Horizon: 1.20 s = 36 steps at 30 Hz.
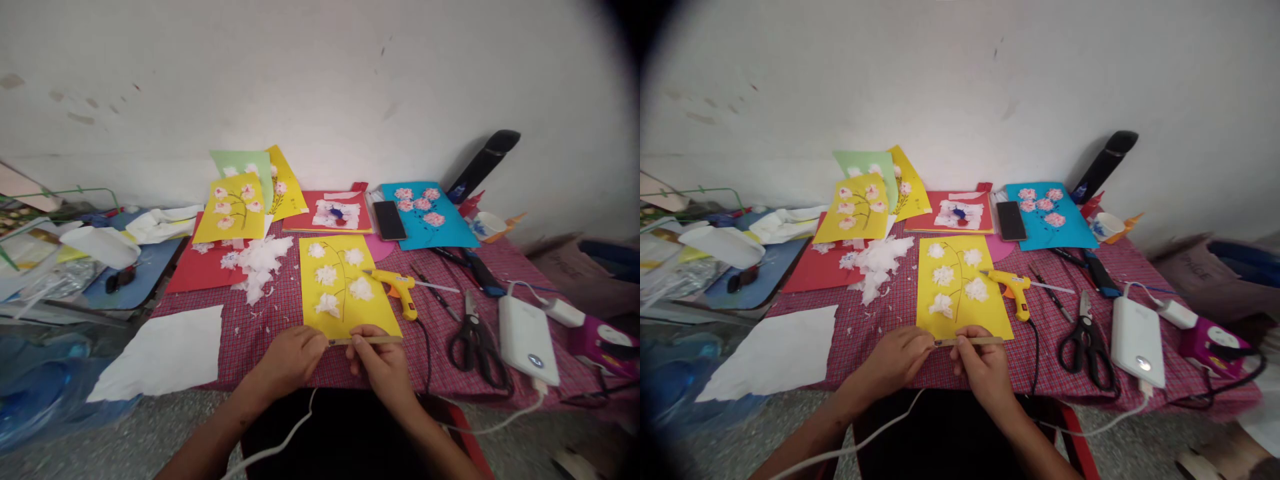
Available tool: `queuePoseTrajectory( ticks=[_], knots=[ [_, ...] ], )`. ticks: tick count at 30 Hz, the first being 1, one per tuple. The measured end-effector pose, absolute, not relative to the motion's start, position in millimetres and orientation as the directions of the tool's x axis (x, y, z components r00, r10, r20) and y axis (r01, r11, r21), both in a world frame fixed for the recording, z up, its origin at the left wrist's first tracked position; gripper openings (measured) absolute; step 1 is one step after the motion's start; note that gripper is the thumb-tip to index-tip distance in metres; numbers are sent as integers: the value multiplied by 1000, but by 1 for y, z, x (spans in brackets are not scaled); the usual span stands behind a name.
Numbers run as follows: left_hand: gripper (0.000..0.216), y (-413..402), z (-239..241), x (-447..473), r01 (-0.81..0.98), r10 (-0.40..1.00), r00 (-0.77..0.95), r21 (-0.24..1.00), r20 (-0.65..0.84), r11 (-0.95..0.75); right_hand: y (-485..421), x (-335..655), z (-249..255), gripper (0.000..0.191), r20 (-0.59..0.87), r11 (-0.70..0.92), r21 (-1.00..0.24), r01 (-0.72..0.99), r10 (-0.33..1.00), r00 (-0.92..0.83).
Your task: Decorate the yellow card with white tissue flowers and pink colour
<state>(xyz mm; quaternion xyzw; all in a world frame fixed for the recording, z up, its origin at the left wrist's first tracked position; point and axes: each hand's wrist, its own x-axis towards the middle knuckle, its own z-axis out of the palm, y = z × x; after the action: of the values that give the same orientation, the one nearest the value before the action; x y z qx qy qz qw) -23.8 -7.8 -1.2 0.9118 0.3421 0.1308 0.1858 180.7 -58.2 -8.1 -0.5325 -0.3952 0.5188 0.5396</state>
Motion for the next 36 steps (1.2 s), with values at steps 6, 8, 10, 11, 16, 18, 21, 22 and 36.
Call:
queuePoseTrajectory(
  ticks=[6,8,10,11,16,18,21,22,36],
  knots=[
    [22,1,-6,-19,630,689,719,333,94,-702,-55,183,-5,24,-2,-1,-1000,-16,999,43],
    [19,6,-7,-17,659,721,689,352,72,-665,-49,186,-1,19,83,81,-983,163,997,3],
    [17,11,-7,-15,681,746,663,362,64,-636,-40,188,1,17,137,139,-934,328,990,-30],
    [17,13,-7,-13,691,756,652,362,64,-626,-34,189,2,16,150,155,-909,386,988,-45],
    [18,22,-7,-5,735,795,602,342,66,-585,-15,189,2,19,173,203,-834,514,979,-106],
    [17,24,-7,-3,750,808,585,339,60,-568,-13,187,2,18,193,226,-809,543,974,-118],
    [16,25,-9,0,757,815,576,333,66,-562,-13,185,3,17,231,268,-775,573,963,-138],
    [16,26,-10,0,755,815,575,336,72,-563,-13,185,2,17,242,280,-765,580,960,-144],
    [15,29,-18,1,738,833,546,419,91,-530,-9,184,-7,19,301,343,-656,673,936,-184]
  ],
)
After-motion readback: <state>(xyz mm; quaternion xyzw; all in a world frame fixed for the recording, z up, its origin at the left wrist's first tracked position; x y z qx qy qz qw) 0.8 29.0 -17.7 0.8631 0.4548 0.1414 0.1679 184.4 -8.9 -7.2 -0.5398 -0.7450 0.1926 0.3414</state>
